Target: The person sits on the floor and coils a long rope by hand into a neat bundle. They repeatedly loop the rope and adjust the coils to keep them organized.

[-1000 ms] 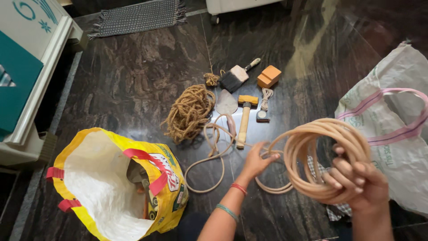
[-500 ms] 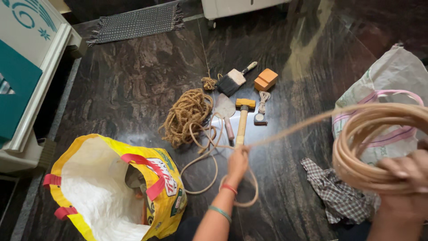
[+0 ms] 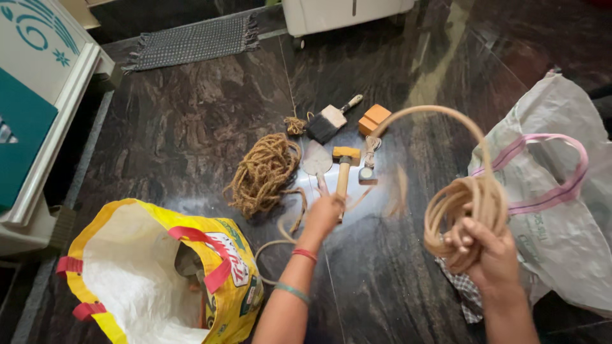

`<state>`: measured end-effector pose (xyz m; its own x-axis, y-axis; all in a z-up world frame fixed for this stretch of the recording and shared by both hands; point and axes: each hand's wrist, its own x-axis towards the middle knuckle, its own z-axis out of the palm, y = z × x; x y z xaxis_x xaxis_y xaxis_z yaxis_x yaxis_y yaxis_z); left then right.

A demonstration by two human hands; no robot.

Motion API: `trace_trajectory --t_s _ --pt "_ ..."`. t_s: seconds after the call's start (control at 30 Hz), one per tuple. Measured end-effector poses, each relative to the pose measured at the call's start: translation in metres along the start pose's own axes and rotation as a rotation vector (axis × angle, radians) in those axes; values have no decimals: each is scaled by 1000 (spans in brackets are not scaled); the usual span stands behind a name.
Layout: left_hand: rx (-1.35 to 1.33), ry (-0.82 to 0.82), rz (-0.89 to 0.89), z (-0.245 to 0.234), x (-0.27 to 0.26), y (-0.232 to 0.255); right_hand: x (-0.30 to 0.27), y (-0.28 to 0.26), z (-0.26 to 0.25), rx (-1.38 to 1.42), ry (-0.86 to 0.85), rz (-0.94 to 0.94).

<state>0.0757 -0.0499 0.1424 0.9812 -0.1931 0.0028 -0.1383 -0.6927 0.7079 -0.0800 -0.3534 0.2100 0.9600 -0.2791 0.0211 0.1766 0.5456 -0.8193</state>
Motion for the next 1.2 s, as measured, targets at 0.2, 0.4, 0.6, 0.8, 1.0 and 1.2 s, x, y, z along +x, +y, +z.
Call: trace_trajectory --t_s 0.2,0.4,0.6,0.8,1.0,1.2 --pt "-764 283 118 -43 31 16 4 7 1 56 -41 23" --pt "431 93 156 -8 26 -14 5 25 -7 -23 59 76" --pt "108 407 175 -30 -9 33 25 42 -12 78 -12 264" --pt "138 137 -112 23 -17 -9 9 43 3 701 -325 320" --pt "330 -188 -184 88 -63 -109 4 -11 -1 610 -329 67" --pt "99 195 -99 75 -67 -50 -14 -25 2 594 -392 109"
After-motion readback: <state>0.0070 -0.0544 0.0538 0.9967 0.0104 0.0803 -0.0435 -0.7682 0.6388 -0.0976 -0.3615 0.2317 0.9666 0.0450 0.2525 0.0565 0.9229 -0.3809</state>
